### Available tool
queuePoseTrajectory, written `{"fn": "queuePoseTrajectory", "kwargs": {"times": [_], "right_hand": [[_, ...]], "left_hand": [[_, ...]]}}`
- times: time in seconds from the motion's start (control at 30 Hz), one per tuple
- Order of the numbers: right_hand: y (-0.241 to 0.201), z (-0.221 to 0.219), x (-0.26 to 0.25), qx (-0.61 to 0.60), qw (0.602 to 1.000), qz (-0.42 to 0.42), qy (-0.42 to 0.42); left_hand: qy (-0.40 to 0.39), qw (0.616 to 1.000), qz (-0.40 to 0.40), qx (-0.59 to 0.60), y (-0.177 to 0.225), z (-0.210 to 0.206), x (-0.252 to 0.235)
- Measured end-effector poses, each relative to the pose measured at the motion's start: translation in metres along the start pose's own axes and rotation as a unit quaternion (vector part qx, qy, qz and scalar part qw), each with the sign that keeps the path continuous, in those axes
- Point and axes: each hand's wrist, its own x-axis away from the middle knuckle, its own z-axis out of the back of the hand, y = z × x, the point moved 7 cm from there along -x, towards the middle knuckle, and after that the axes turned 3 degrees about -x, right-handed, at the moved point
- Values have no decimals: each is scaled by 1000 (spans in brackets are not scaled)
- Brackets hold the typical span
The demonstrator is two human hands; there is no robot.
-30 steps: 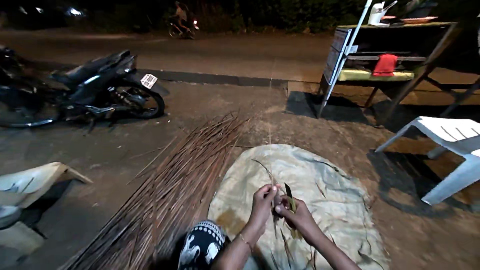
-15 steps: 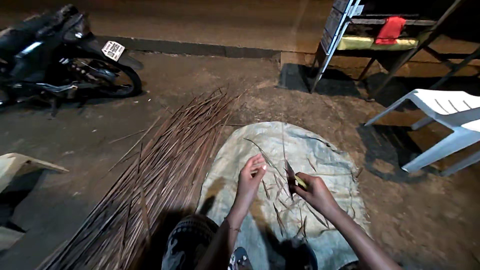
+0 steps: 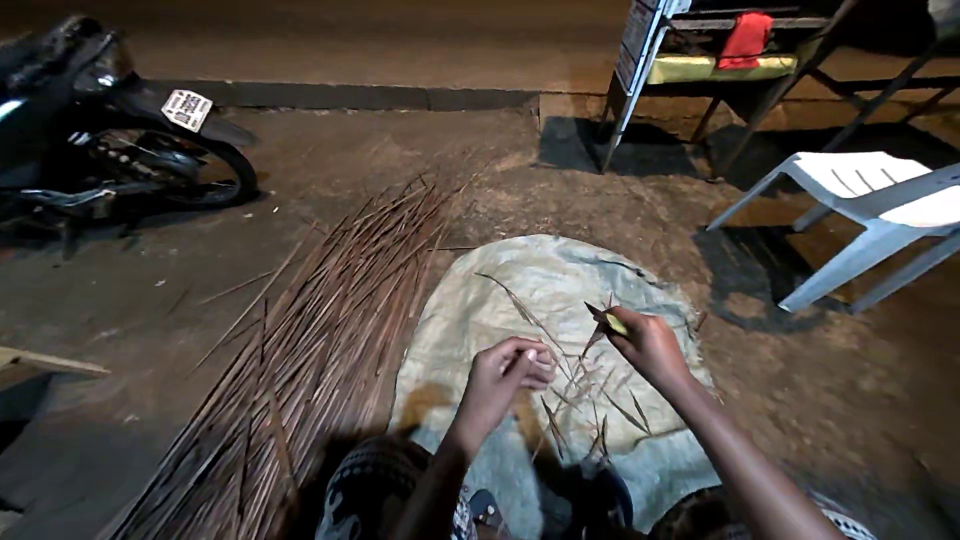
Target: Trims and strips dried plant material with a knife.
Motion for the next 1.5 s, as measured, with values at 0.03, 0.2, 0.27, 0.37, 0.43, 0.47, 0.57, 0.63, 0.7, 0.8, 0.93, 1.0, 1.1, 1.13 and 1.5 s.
{"fn": "queuePoseTrajectory", "kwargs": {"times": [0.03, 0.2, 0.27, 0.37, 0.43, 0.47, 0.57, 0.63, 0.7, 0.8, 0.93, 1.0, 1.1, 1.13, 1.5], "right_hand": [[0, 2, 0, 0, 1000, 8, 18], [-8, 3, 4, 2, 992, 82, 95], [-10, 3, 4, 7, 988, 102, 113], [-8, 0, 5, 0, 988, 97, 120], [-11, -6, 8, -12, 989, 90, 116], [-15, -9, 10, -21, 990, 88, 108], [-33, -23, 16, -10, 995, 82, 50], [-42, -33, 19, 37, 996, 77, 11], [-45, -41, 20, 75, 995, 48, -38], [-38, -49, 18, 131, 983, -31, -125], [-12, -37, 7, 189, 948, -173, -189], [6, -25, 0, 200, 939, -219, -172], [29, -8, -7, 186, 937, -260, -140], [35, -8, -9, 155, 940, -266, -147], [22, -45, -4, 19, 959, -183, -214]], "left_hand": [[-12, 996, 62, 56, -5, 0, 1], [-195, 952, 237, 10, -27, -17, 15], [-250, 939, 235, -18, -31, -28, 19], [-205, 958, 196, -28, -34, -35, 17], [-165, 969, 184, -23, -33, -33, 13], [-144, 973, 176, -25, -33, -30, 11], [-95, 981, 158, -67, -30, -21, 5], [-88, 979, 152, -103, -28, -17, 4], [-89, 978, 146, -121, -29, -18, 5], [-96, 968, 154, -176, -34, -20, 7], [-129, 925, 171, -313, -32, -25, 7], [-150, 916, 165, -334, -28, -32, 11], [-161, 912, 154, -344, -25, -38, 16], [-158, 912, 151, -347, -24, -38, 16], [-115, 904, 180, -370, -30, -13, 17]]}}
